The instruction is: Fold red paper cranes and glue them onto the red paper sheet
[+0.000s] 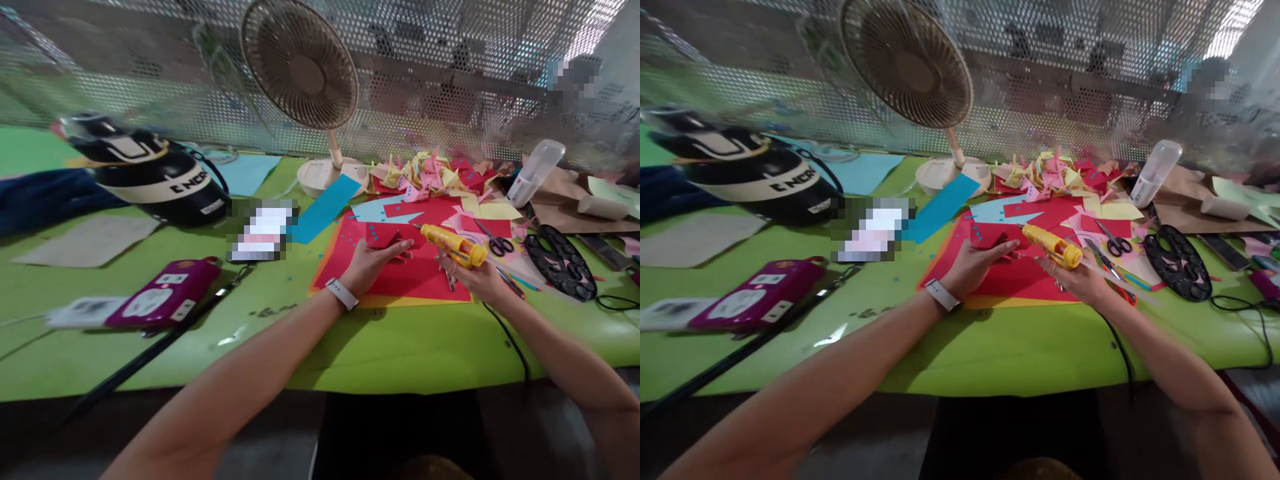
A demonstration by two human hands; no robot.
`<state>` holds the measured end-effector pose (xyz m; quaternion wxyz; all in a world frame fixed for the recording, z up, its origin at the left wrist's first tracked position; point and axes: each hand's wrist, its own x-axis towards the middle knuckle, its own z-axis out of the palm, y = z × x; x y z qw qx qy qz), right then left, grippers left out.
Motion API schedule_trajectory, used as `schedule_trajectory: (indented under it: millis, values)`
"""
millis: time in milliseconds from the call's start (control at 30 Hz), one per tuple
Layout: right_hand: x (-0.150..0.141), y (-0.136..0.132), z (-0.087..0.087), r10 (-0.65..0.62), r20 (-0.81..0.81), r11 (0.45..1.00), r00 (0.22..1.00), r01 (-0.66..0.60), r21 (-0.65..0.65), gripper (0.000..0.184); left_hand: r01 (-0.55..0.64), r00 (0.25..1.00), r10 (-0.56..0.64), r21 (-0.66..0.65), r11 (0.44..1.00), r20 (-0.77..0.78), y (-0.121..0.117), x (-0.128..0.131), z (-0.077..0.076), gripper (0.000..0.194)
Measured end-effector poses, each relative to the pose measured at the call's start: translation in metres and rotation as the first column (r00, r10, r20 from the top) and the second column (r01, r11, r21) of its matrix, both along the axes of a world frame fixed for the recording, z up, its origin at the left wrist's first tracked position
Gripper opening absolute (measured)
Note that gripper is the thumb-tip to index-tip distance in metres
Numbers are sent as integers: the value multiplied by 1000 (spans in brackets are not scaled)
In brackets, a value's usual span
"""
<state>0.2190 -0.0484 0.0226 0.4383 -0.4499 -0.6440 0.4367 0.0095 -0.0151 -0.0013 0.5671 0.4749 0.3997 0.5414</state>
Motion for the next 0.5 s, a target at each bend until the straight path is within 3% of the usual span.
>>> schedule_trajectory:
  millis: [200, 500]
  values:
    - [4, 2, -8, 8, 20, 998, 1000, -7, -55, 33, 5, 1000, -5, 23, 1000, -23, -1, 0, 1, 40]
    - [8, 3, -16, -40, 40, 999, 998, 41, -27, 32, 18, 999, -17, 27, 999, -28, -2, 1, 2, 39]
